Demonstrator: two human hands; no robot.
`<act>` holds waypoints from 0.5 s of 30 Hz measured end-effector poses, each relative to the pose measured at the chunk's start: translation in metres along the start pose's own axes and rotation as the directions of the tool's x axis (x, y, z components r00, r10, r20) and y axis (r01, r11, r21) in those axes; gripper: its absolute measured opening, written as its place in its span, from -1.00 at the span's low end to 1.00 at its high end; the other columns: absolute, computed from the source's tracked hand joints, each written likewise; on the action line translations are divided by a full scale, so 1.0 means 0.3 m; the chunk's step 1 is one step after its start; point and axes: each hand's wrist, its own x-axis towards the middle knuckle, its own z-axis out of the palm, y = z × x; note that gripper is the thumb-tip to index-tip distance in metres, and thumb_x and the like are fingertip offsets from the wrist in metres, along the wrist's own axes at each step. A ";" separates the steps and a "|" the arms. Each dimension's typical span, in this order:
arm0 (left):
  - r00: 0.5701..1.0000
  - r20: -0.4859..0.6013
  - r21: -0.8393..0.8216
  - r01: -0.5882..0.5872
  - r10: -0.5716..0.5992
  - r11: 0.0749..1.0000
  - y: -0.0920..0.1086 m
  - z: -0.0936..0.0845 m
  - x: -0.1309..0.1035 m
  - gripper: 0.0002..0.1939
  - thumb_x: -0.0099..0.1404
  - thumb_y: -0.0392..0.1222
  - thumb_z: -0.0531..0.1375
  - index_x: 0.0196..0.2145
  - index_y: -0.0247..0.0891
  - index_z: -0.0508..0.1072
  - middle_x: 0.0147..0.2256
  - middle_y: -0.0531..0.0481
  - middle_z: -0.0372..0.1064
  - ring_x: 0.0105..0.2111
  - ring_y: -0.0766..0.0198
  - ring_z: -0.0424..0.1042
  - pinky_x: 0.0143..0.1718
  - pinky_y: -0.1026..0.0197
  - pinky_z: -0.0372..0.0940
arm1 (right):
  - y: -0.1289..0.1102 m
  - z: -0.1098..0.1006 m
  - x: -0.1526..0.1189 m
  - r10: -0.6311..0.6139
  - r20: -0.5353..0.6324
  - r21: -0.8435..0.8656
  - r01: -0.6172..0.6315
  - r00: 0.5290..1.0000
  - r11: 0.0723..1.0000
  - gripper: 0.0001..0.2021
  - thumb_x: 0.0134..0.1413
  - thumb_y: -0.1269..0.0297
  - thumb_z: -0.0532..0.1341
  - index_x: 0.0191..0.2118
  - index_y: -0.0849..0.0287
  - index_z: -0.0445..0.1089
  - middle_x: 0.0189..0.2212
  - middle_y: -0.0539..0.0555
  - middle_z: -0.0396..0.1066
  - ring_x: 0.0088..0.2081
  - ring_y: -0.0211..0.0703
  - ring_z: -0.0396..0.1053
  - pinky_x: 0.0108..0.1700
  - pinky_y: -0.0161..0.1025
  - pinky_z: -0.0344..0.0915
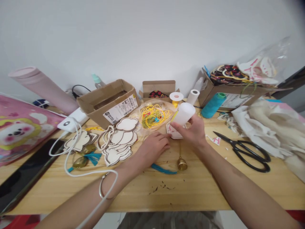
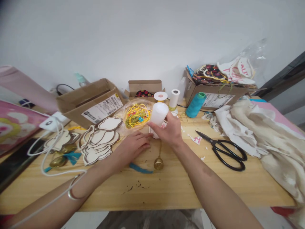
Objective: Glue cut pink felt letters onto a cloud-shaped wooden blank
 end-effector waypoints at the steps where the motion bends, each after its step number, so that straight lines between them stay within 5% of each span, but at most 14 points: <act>1: 1.000 0.000 0.002 -0.002 0.002 1.000 -0.002 0.003 0.000 -0.84 0.27 -0.25 0.05 -0.40 -0.31 0.40 -0.08 -0.11 0.40 -0.22 0.23 0.37 -0.16 0.11 0.27 | 0.002 0.001 0.000 -0.004 -0.002 0.002 0.004 1.000 1.000 -0.68 -0.33 0.11 0.34 -0.37 0.14 0.38 -0.47 0.01 0.43 -0.45 -0.16 0.33 -0.39 -0.22 0.28; 15: 0.999 0.030 0.022 0.010 -0.011 1.000 -0.002 0.005 0.001 -0.82 0.28 -0.23 0.03 -0.39 -0.32 0.40 -0.07 -0.12 0.39 -0.22 0.22 0.36 -0.16 0.11 0.26 | 0.015 0.000 0.001 -0.038 -0.017 -0.038 0.037 0.999 0.999 -0.68 -0.32 0.10 0.34 -0.37 0.13 0.38 -0.48 0.01 0.42 -0.46 -0.17 0.33 -0.37 -0.20 0.29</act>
